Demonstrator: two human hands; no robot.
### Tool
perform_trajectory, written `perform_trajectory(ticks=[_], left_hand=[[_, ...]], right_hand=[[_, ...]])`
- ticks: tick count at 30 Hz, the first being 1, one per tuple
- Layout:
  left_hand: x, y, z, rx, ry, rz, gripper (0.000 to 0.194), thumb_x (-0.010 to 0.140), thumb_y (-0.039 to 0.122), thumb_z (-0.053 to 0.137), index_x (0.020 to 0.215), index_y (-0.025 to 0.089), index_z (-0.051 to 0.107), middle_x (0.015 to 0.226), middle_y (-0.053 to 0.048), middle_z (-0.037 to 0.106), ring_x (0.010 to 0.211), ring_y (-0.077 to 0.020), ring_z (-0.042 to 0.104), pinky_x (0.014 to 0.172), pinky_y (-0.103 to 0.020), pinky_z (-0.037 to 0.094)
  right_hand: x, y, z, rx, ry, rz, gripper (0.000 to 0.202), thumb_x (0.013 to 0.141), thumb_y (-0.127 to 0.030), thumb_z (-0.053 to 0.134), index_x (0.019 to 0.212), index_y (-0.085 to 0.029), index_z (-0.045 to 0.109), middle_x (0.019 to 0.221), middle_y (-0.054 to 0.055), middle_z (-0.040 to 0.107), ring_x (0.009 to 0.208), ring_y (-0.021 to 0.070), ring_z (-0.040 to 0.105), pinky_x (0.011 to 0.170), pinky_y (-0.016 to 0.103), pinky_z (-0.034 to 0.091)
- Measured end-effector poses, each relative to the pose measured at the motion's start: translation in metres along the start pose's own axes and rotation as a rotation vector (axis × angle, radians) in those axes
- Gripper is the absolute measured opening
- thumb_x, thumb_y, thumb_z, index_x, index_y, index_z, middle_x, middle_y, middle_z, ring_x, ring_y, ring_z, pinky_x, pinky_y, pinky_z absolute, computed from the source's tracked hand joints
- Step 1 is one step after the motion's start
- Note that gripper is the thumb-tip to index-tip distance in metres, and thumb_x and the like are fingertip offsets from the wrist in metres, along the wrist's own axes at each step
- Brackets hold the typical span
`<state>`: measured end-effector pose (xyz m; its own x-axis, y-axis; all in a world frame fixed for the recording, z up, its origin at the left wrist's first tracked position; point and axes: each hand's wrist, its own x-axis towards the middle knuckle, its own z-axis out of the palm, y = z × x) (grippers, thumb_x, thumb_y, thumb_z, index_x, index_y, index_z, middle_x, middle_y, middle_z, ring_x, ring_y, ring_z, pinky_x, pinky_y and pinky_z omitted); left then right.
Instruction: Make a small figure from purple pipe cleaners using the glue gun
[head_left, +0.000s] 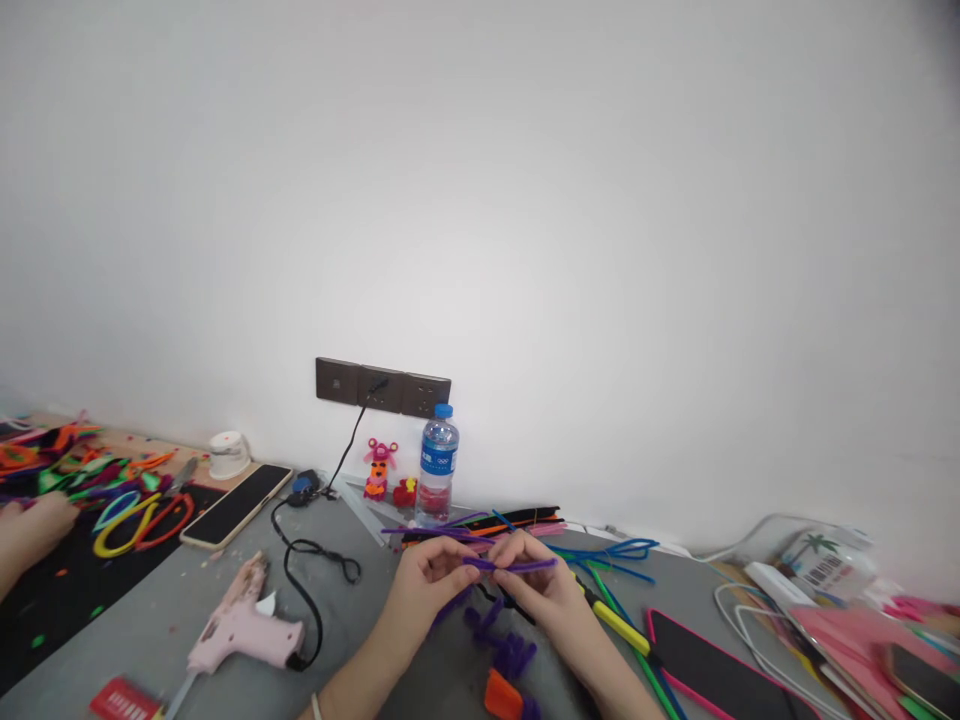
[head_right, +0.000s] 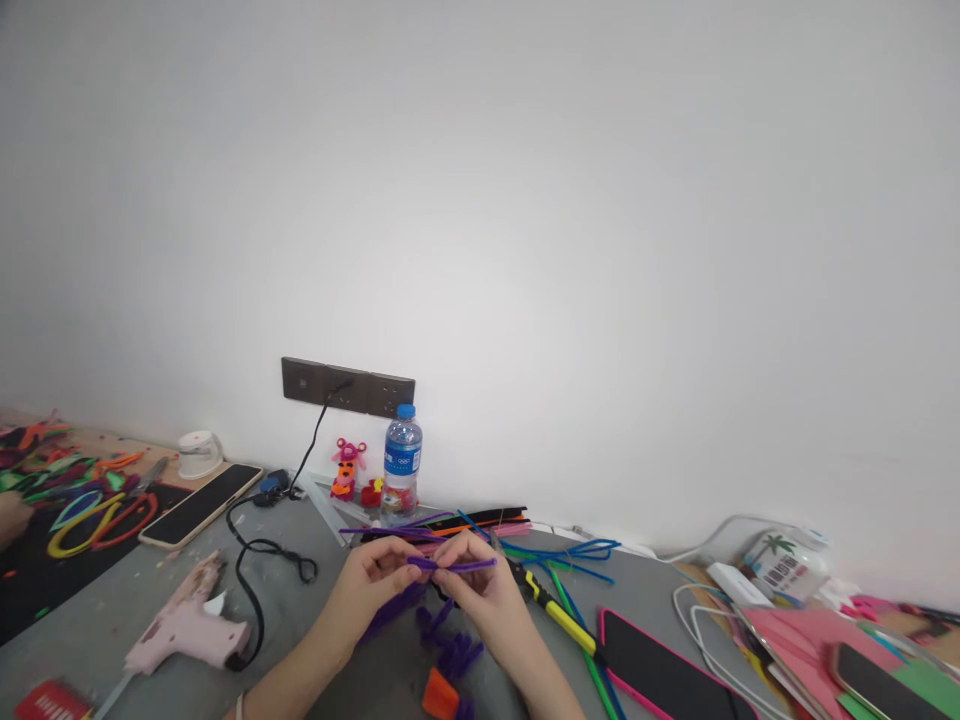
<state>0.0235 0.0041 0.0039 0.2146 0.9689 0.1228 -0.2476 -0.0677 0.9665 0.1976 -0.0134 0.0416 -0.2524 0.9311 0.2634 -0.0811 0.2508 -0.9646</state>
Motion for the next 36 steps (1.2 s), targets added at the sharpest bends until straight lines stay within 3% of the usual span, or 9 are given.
perform_trajectory(ticks=[8,20,28,32,36], left_hand=[[0.0,-0.004,-0.002,-0.004,-0.008,0.045,0.035,0.066,0.045,0.078,0.084,0.015,0.074,0.076,-0.007,0.075,0.072,-0.0219,0.068,0.072,-0.032,0.053],[-0.004,-0.001,0.0,0.01,-0.032,0.117,0.027,0.07,0.037,0.077,0.086,0.015,0.074,0.082,-0.007,0.073,0.078,-0.0205,0.065,0.074,-0.028,0.049],[-0.004,0.006,0.001,0.042,-0.017,0.2,0.021,0.069,0.034,0.078,0.081,0.017,0.076,0.076,-0.002,0.061,0.059,-0.0124,0.058,0.055,-0.022,0.046],[-0.003,0.005,-0.001,0.032,-0.037,0.247,0.019,0.072,0.035,0.075,0.079,0.018,0.077,0.075,-0.002,0.058,0.054,-0.0116,0.057,0.054,-0.024,0.048],[-0.003,0.007,-0.002,0.105,-0.003,0.334,0.013,0.072,0.032,0.076,0.075,0.02,0.078,0.072,-0.004,0.061,0.062,-0.0145,0.057,0.056,-0.023,0.046]], right_hand=[[-0.003,-0.002,-0.001,-0.01,-0.004,0.024,0.023,0.079,-0.042,0.07,0.079,-0.02,0.063,0.079,0.002,0.06,0.074,0.0184,0.056,0.068,0.028,0.044],[-0.002,0.003,-0.003,-0.046,0.022,-0.046,0.019,0.08,-0.038,0.069,0.079,-0.02,0.064,0.081,0.004,0.062,0.079,0.0201,0.058,0.07,0.03,0.045],[-0.001,-0.007,-0.002,-0.197,0.056,-0.08,0.019,0.077,-0.036,0.071,0.072,-0.019,0.066,0.076,0.006,0.067,0.078,0.0227,0.061,0.072,0.032,0.048],[0.0,-0.009,0.001,-0.212,0.054,-0.096,0.02,0.076,-0.037,0.071,0.07,-0.018,0.066,0.072,0.005,0.067,0.072,0.0215,0.062,0.069,0.032,0.048],[0.0,-0.006,0.001,-0.194,0.063,-0.091,0.019,0.076,-0.036,0.071,0.071,-0.018,0.066,0.075,0.006,0.067,0.074,0.0216,0.062,0.068,0.031,0.048]])
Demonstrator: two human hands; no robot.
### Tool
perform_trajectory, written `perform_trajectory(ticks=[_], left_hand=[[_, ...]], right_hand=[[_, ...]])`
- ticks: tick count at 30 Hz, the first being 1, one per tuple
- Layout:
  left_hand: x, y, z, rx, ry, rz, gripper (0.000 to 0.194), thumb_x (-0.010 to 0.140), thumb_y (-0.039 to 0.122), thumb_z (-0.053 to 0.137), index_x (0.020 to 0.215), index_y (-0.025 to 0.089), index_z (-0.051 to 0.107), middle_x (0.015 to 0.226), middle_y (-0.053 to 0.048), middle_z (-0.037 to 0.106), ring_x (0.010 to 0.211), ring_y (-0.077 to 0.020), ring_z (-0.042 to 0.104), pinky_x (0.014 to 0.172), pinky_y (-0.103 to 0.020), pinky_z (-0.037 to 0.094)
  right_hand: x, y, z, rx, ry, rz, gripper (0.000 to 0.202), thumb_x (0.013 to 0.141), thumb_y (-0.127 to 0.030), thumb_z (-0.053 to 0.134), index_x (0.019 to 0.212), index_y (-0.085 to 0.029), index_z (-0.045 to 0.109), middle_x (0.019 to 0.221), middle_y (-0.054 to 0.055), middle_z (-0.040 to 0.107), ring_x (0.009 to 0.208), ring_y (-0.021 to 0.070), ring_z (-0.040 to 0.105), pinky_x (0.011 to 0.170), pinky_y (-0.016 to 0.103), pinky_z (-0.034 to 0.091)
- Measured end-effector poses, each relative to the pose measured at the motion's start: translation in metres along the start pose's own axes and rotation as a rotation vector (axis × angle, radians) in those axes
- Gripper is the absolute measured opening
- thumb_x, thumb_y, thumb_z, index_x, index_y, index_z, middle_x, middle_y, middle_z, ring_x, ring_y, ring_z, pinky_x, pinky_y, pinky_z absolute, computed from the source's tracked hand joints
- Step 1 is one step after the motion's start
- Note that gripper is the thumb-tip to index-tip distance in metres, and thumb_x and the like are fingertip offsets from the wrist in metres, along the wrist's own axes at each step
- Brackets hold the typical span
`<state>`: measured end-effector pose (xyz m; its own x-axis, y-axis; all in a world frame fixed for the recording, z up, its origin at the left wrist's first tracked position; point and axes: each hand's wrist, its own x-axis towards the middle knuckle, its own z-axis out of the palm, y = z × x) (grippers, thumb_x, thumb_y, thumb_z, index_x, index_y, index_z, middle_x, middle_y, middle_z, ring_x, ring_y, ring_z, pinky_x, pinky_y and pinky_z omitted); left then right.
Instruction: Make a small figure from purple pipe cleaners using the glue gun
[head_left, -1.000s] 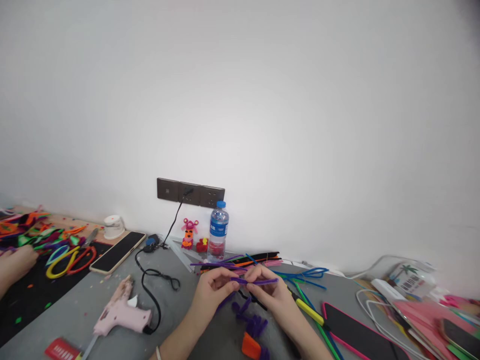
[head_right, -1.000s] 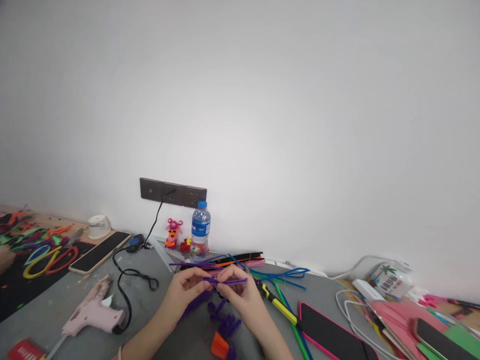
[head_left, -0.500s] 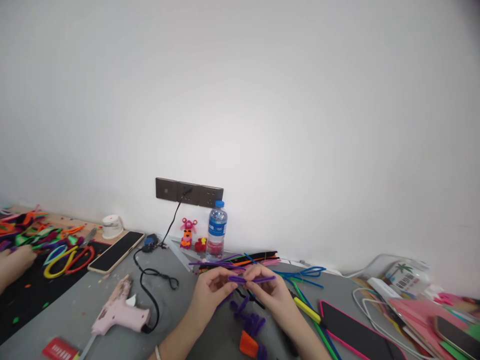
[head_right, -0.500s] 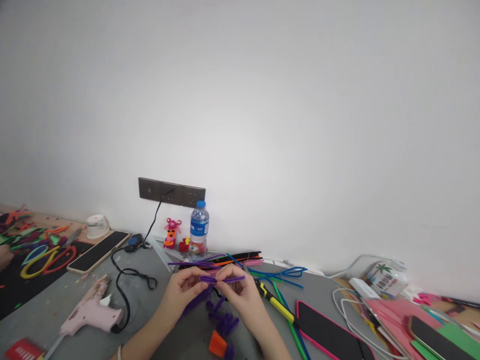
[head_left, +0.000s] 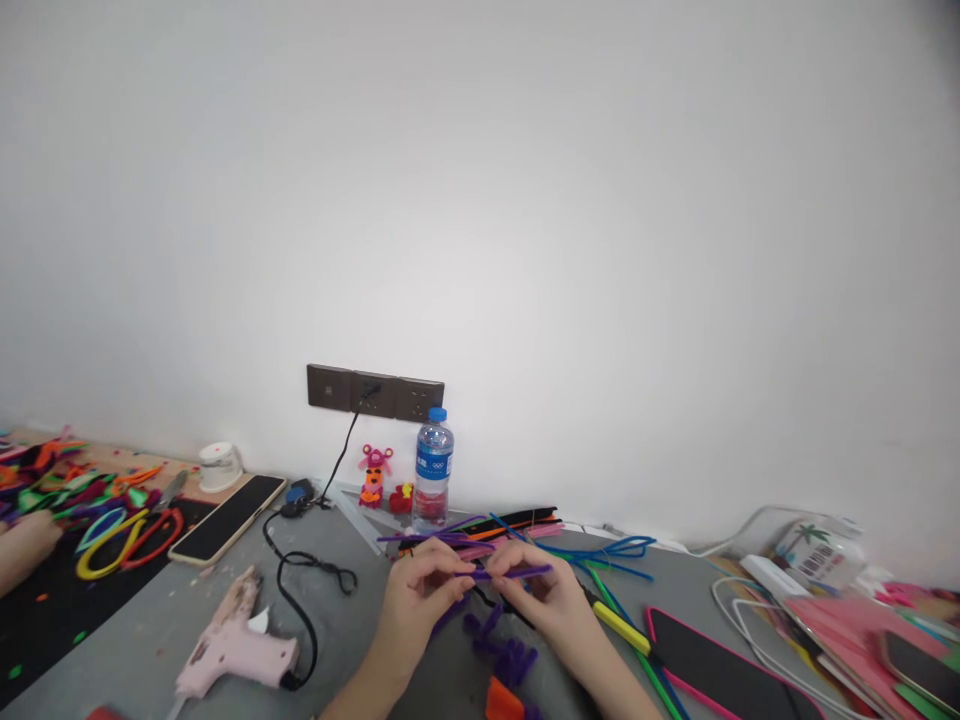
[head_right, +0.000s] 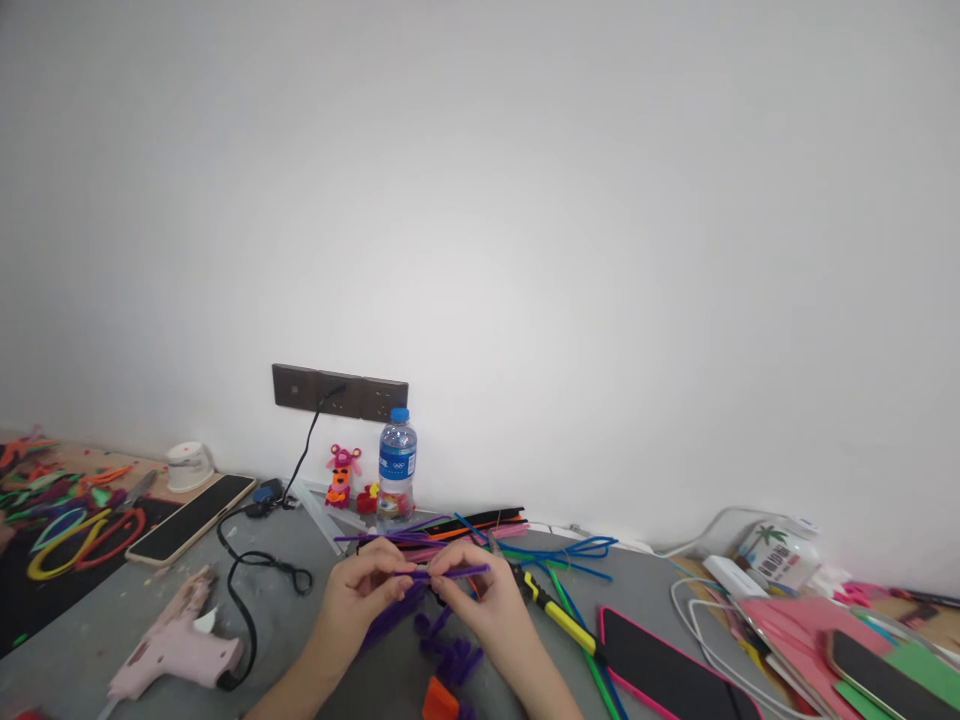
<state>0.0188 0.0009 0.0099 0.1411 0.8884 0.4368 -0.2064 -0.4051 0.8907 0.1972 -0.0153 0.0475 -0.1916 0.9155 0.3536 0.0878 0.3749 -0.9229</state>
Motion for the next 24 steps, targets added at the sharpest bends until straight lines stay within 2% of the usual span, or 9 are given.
perform_trajectory(ticks=[4,9,13,17,19,24], left_hand=[[0.0,0.002,0.0,0.017,0.008,0.005,0.011,0.072,0.03,0.076,0.071,0.019,0.077,0.07,-0.005,0.062,0.07,-0.0167,0.058,0.064,-0.024,0.046],[-0.001,0.001,0.003,-0.102,-0.018,-0.138,0.017,0.072,0.034,0.075,0.074,0.018,0.073,0.072,-0.003,0.063,0.065,-0.0157,0.059,0.055,-0.022,0.044],[-0.001,0.005,0.004,-0.087,0.001,-0.222,0.023,0.072,0.039,0.074,0.075,0.016,0.07,0.065,-0.003,0.067,0.062,-0.0166,0.062,0.054,-0.022,0.043],[-0.001,0.007,0.006,-0.09,0.005,-0.289,0.027,0.07,0.041,0.076,0.074,0.015,0.069,0.057,-0.002,0.067,0.057,-0.0144,0.061,0.052,-0.02,0.04],[-0.001,0.007,0.009,-0.16,0.024,-0.341,0.029,0.068,0.042,0.078,0.073,0.015,0.068,0.057,-0.002,0.068,0.056,-0.0136,0.062,0.051,-0.019,0.04],[-0.006,0.005,0.02,-0.53,0.15,-0.561,0.033,0.057,0.035,0.087,0.076,0.016,0.068,0.06,0.001,0.066,0.054,-0.0098,0.06,0.048,-0.017,0.041]], right_hand=[[0.0,0.002,0.001,0.025,0.009,0.033,0.02,0.075,-0.035,0.071,0.071,-0.018,0.063,0.071,0.003,0.064,0.068,0.0186,0.059,0.063,0.028,0.046],[-0.001,0.0,0.003,0.047,-0.013,0.074,0.023,0.075,-0.037,0.072,0.072,-0.018,0.06,0.069,0.002,0.062,0.065,0.0172,0.058,0.061,0.027,0.045],[-0.001,-0.001,0.004,0.065,-0.057,0.067,0.02,0.075,-0.034,0.073,0.078,-0.019,0.061,0.073,0.002,0.064,0.069,0.0183,0.062,0.062,0.027,0.047],[-0.001,0.0,0.005,0.01,0.01,0.093,0.019,0.073,-0.033,0.073,0.072,-0.018,0.062,0.069,0.001,0.065,0.064,0.0171,0.062,0.061,0.027,0.048],[0.0,0.001,0.007,0.01,0.03,0.123,0.022,0.072,-0.035,0.073,0.068,-0.018,0.06,0.064,0.001,0.065,0.059,0.0162,0.062,0.058,0.026,0.048],[-0.001,0.003,0.013,0.064,0.022,0.183,0.029,0.072,-0.043,0.072,0.068,-0.018,0.057,0.058,-0.001,0.062,0.045,0.0133,0.057,0.047,0.025,0.045]])
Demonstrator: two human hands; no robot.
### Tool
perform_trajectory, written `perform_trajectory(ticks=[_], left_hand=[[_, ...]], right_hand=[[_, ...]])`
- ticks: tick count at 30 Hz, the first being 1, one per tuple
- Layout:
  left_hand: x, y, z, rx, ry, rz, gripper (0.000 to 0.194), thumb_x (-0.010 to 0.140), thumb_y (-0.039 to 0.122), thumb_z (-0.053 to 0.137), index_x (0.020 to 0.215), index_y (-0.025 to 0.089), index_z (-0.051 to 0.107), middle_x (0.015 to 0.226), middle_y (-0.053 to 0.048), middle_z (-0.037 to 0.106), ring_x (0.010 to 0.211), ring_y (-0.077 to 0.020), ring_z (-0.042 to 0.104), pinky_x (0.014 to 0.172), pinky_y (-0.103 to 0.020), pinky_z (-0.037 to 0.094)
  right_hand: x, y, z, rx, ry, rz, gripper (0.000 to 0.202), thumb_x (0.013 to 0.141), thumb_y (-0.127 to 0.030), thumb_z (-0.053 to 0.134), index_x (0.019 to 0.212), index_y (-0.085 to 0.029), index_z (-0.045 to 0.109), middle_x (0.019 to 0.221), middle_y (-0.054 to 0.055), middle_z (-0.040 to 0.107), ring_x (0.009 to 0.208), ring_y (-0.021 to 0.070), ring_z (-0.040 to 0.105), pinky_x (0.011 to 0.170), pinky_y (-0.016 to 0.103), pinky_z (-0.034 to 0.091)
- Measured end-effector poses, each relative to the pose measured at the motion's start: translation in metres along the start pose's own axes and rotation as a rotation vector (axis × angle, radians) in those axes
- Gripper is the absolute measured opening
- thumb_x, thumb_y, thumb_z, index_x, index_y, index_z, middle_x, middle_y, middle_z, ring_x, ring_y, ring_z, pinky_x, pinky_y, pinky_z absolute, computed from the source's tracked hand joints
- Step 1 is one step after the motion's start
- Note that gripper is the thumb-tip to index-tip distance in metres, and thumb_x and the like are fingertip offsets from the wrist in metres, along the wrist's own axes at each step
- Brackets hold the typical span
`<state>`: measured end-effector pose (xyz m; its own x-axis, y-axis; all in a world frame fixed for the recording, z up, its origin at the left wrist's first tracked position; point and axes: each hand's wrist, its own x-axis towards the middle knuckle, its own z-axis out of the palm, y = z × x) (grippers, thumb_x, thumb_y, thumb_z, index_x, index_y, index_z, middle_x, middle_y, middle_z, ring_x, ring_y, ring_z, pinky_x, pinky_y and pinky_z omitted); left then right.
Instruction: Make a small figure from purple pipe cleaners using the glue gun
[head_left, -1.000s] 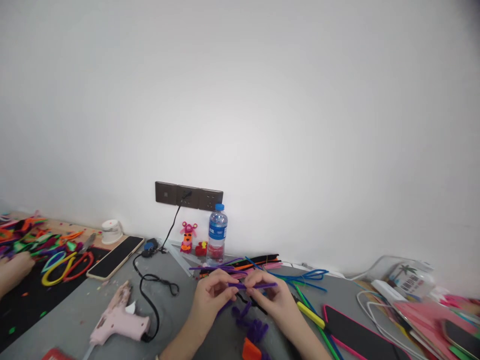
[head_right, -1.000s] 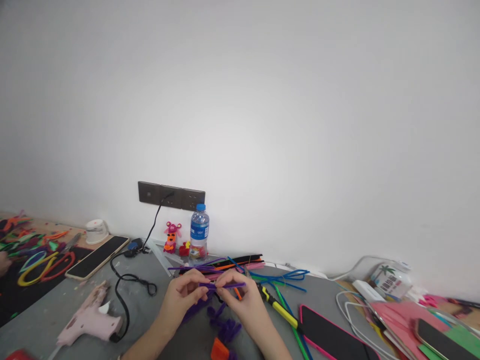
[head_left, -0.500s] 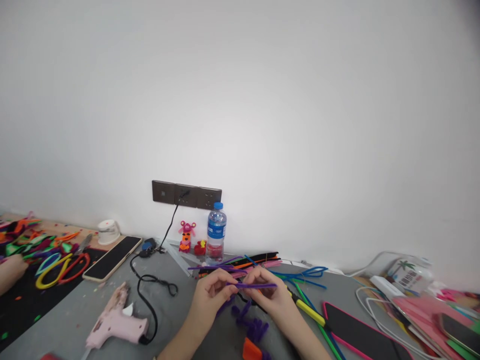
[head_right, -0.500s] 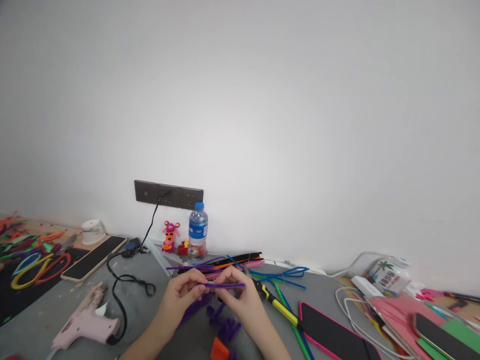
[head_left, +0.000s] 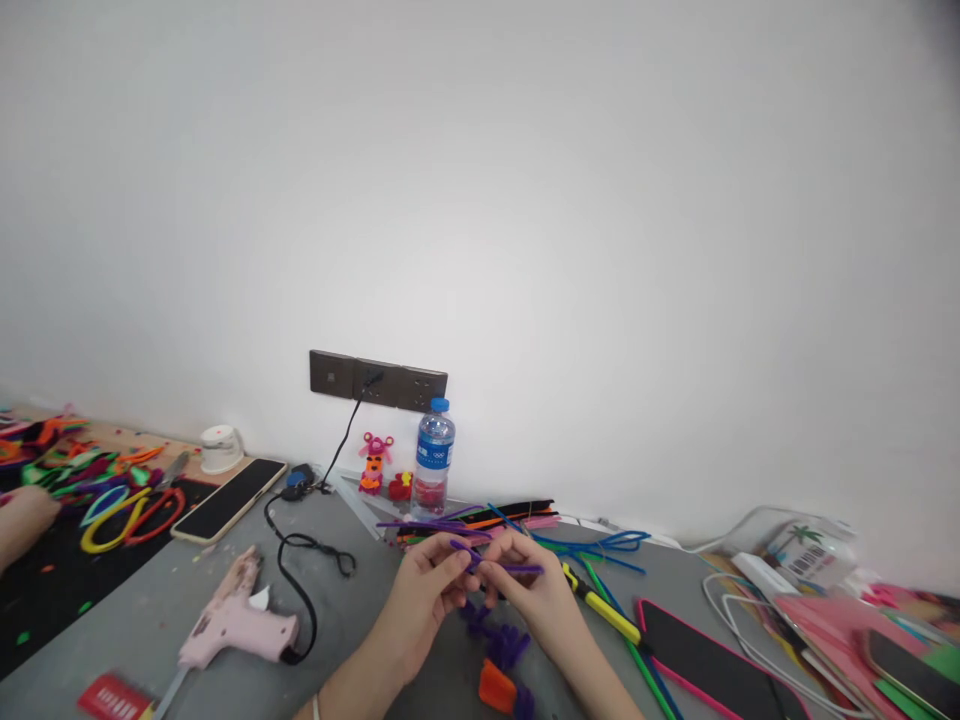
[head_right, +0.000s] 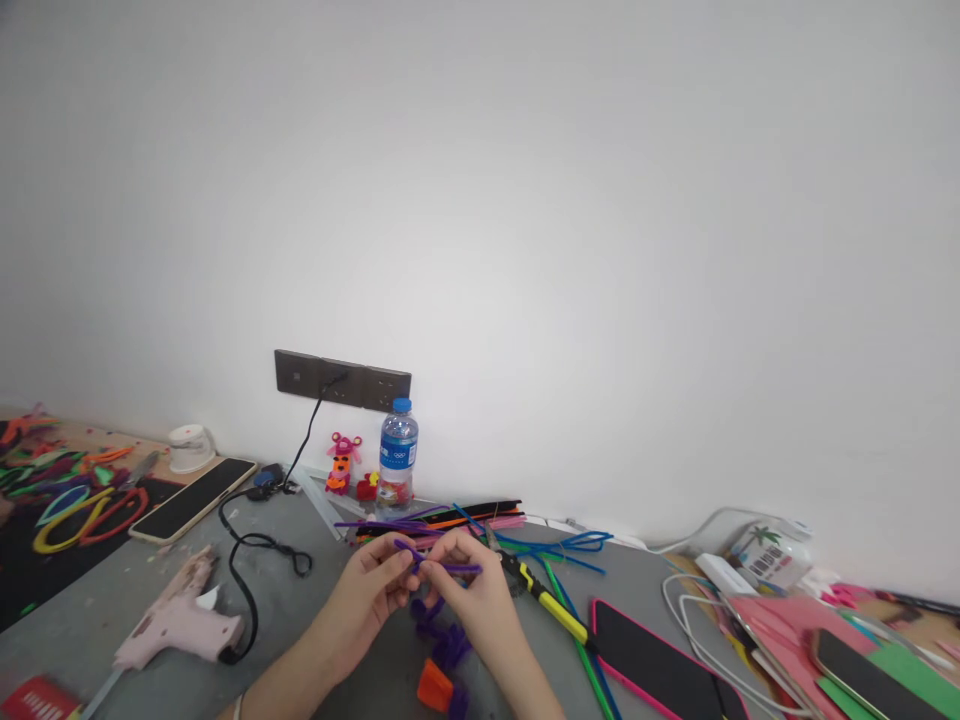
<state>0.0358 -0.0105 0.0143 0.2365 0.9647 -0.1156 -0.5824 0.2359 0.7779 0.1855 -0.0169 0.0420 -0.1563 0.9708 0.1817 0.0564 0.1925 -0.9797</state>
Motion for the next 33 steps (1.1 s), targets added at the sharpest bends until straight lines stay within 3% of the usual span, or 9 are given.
perform_trajectory(ticks=[3,10,17,21,26,33], left_hand=[[-0.002,-0.006,0.002,-0.109,0.03,-0.046,0.034,0.053,0.031,0.089,0.074,0.016,0.068,0.063,0.001,0.066,0.055,-0.008,0.06,0.048,-0.016,0.041],[-0.004,-0.014,0.001,-0.091,0.059,-0.14,0.031,0.056,0.034,0.088,0.072,0.017,0.068,0.07,0.001,0.066,0.064,-0.0094,0.06,0.048,-0.015,0.039],[-0.005,-0.006,0.003,-0.008,0.092,-0.074,0.038,0.055,0.041,0.086,0.079,0.019,0.068,0.079,0.001,0.066,0.073,-0.0122,0.061,0.052,-0.017,0.041],[-0.004,-0.001,0.001,0.07,0.071,-0.023,0.04,0.058,0.046,0.084,0.081,0.016,0.069,0.082,-0.002,0.068,0.076,-0.0139,0.061,0.056,-0.019,0.042],[0.001,-0.005,-0.004,0.109,0.048,0.031,0.038,0.059,0.046,0.084,0.073,0.015,0.065,0.061,0.004,0.058,0.058,-0.0081,0.051,0.05,-0.017,0.036],[0.008,-0.004,-0.008,-0.001,0.109,0.028,0.039,0.055,0.041,0.087,0.071,0.015,0.062,0.056,0.008,0.05,0.051,-0.0044,0.042,0.049,-0.016,0.035]], right_hand=[[-0.001,0.001,0.001,-0.065,0.021,-0.019,0.027,0.071,-0.04,0.073,0.066,-0.017,0.058,0.057,-0.001,0.059,0.047,0.0127,0.054,0.048,0.024,0.044],[0.003,0.012,0.0,-0.14,0.038,-0.066,0.02,0.07,-0.032,0.072,0.065,-0.018,0.06,0.059,-0.001,0.059,0.053,0.0145,0.054,0.054,0.025,0.044],[0.002,0.016,0.005,-0.13,0.027,-0.138,0.014,0.073,-0.027,0.07,0.073,-0.019,0.058,0.07,0.0,0.061,0.067,0.017,0.059,0.064,0.027,0.048],[0.001,0.011,0.005,-0.078,0.035,-0.124,0.019,0.077,-0.035,0.069,0.077,-0.019,0.059,0.074,0.0,0.058,0.062,0.0148,0.056,0.059,0.026,0.047],[0.002,0.007,0.003,0.035,0.044,-0.073,0.033,0.072,-0.048,0.073,0.075,-0.019,0.058,0.071,-0.002,0.055,0.058,0.0134,0.055,0.055,0.025,0.046],[0.003,0.005,-0.001,0.188,-0.02,-0.012,0.037,0.071,-0.052,0.073,0.077,-0.019,0.056,0.065,-0.001,0.062,0.055,0.0144,0.059,0.058,0.028,0.046]])
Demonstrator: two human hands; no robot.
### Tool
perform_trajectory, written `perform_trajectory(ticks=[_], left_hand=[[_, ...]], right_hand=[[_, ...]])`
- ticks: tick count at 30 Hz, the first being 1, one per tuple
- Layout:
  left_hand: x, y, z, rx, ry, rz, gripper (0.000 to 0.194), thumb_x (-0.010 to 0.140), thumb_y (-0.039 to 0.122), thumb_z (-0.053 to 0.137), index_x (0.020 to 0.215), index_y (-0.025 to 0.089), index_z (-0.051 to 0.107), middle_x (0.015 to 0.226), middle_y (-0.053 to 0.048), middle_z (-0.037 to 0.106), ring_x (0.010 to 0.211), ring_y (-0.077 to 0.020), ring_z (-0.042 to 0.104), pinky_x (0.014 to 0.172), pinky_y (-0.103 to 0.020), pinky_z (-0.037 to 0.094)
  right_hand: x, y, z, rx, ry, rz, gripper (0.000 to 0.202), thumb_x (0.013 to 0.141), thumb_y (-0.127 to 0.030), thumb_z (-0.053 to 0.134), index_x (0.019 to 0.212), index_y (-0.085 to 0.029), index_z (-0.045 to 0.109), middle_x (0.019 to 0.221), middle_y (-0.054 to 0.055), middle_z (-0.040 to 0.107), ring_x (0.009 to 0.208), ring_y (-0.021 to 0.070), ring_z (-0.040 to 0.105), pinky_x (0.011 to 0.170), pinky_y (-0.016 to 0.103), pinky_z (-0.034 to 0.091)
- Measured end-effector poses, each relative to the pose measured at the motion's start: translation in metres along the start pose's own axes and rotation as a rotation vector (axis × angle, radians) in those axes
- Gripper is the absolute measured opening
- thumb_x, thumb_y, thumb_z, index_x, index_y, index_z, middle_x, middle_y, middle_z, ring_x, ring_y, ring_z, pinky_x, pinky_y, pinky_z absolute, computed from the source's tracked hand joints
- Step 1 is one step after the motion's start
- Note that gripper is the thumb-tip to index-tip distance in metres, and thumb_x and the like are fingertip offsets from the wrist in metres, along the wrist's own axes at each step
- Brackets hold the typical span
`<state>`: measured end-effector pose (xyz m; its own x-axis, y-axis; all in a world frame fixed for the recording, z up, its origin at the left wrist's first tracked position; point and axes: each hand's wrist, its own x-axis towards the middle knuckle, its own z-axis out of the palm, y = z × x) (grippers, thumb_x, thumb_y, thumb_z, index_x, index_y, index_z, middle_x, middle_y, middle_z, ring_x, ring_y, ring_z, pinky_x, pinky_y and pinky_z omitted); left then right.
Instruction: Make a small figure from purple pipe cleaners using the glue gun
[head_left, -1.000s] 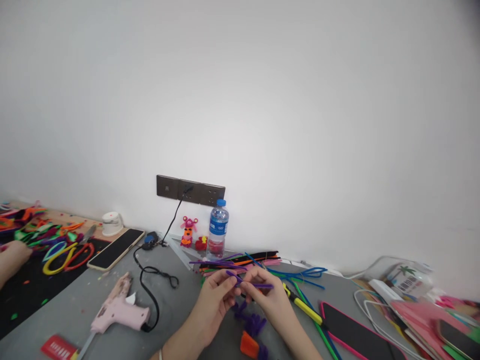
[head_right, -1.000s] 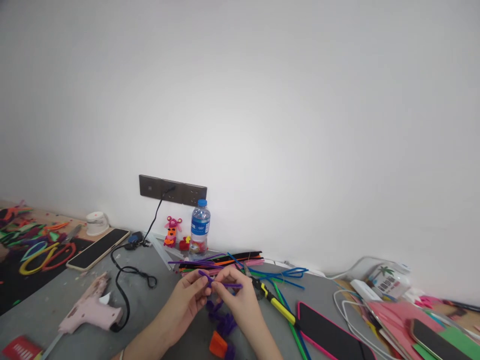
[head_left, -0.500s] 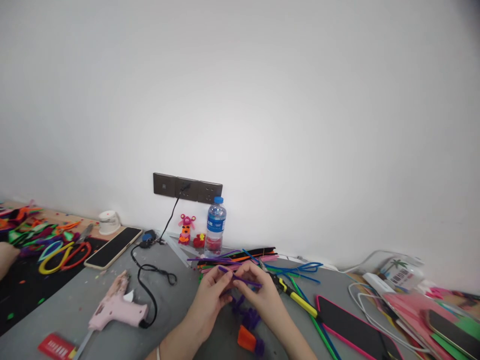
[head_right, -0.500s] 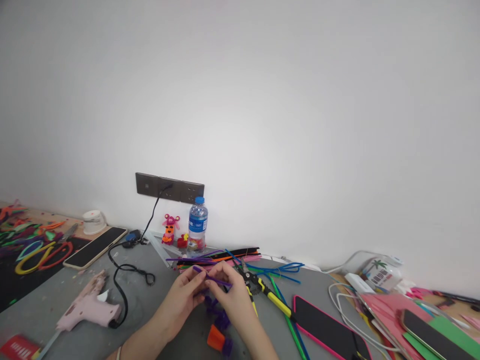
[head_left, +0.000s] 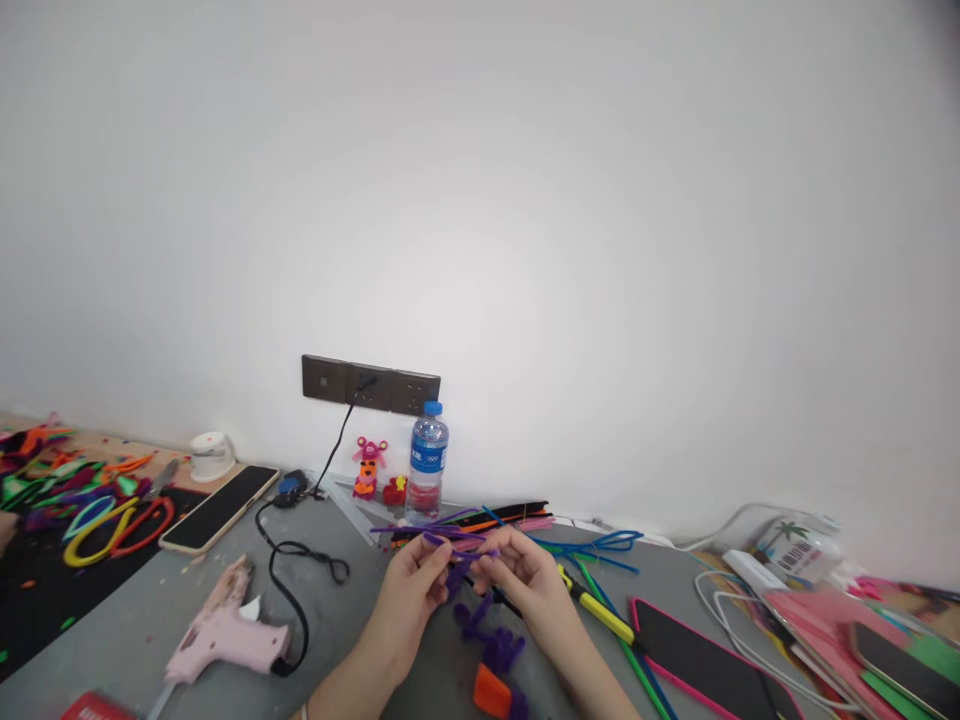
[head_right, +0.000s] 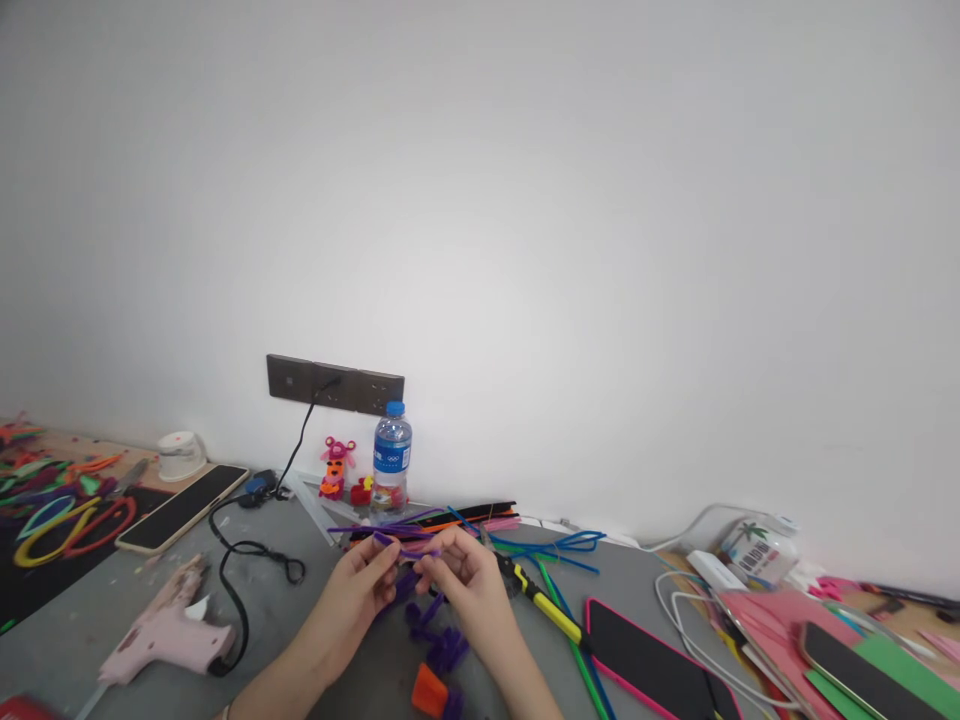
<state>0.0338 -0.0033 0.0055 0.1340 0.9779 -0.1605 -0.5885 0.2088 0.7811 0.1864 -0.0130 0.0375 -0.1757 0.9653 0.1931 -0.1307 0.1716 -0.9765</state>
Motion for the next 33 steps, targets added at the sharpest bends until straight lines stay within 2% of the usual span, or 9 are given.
perform_trajectory(ticks=[5,8,12,16,18,23,27,33], left_hand=[[0.002,0.002,-0.001,-0.139,0.044,-0.052,0.044,0.047,0.034,0.092,0.07,0.016,0.06,0.056,0.009,0.049,0.05,-0.004,0.042,0.049,-0.016,0.034],[0.001,0.004,0.002,-0.125,0.034,-0.034,0.045,0.046,0.035,0.092,0.064,0.016,0.056,0.052,0.01,0.045,0.047,-0.0036,0.038,0.049,-0.016,0.033],[-0.003,0.009,0.004,0.023,-0.038,0.009,0.047,0.05,0.037,0.09,0.055,0.016,0.047,0.048,0.01,0.045,0.045,-0.0036,0.033,0.047,-0.017,0.028],[-0.004,0.008,0.003,0.179,-0.148,0.07,0.04,0.053,0.039,0.087,0.061,0.016,0.055,0.056,0.005,0.059,0.052,-0.0081,0.047,0.055,-0.019,0.034],[-0.001,0.003,0.0,0.235,-0.187,0.106,0.038,0.055,0.039,0.086,0.063,0.016,0.057,0.059,0.003,0.062,0.056,-0.0106,0.052,0.058,-0.021,0.035],[0.003,-0.008,-0.003,0.409,-0.219,0.161,0.036,0.054,0.038,0.085,0.059,0.016,0.058,0.053,0.004,0.056,0.048,-0.0079,0.04,0.05,-0.02,0.023],[-0.004,-0.003,0.002,0.471,-0.298,0.11,0.032,0.054,0.035,0.085,0.057,0.016,0.06,0.053,0.004,0.056,0.049,-0.0085,0.041,0.051,-0.021,0.025],[-0.007,0.002,0.001,0.486,-0.38,0.009,0.033,0.05,0.034,0.087,0.057,0.015,0.06,0.057,0.002,0.06,0.054,-0.0105,0.049,0.056,-0.022,0.033]], right_hand=[[0.002,0.002,-0.002,0.0,0.012,0.015,0.038,0.069,-0.051,0.075,0.072,-0.019,0.056,0.063,-0.002,0.061,0.054,0.0138,0.057,0.057,0.026,0.045],[0.002,0.001,-0.004,0.001,0.015,0.018,0.037,0.07,-0.051,0.075,0.073,-0.019,0.056,0.064,-0.001,0.062,0.055,0.0141,0.056,0.058,0.027,0.045],[-0.001,-0.004,-0.007,0.007,0.038,0.0,0.035,0.072,-0.05,0.073,0.074,-0.019,0.057,0.063,-0.001,0.059,0.056,0.0139,0.054,0.058,0.026,0.044],[-0.001,-0.008,-0.008,0.005,0.057,0.005,0.035,0.073,-0.052,0.072,0.074,-0.02,0.057,0.063,-0.002,0.056,0.056,0.0143,0.053,0.059,0.027,0.044],[-0.001,-0.007,-0.008,0.001,0.054,0.002,0.036,0.072,-0.052,0.072,0.074,-0.02,0.057,0.065,-0.002,0.055,0.057,0.0141,0.052,0.059,0.026,0.043],[0.001,0.001,-0.009,-0.026,-0.007,0.005,0.035,0.072,-0.051,0.073,0.074,-0.019,0.058,0.063,-0.004,0.052,0.057,0.013,0.049,0.057,0.024,0.039],[0.0,0.002,-0.007,-0.061,-0.044,0.004,0.032,0.072,-0.048,0.074,0.073,-0.019,0.06,0.063,-0.004,0.05,0.058,0.0127,0.045,0.056,0.023,0.036],[-0.001,0.001,-0.006,-0.031,-0.113,0.09,0.03,0.066,-0.045,0.078,0.071,-0.019,0.063,0.065,-0.003,0.055,0.062,0.0143,0.05,0.06,0.025,0.039]])
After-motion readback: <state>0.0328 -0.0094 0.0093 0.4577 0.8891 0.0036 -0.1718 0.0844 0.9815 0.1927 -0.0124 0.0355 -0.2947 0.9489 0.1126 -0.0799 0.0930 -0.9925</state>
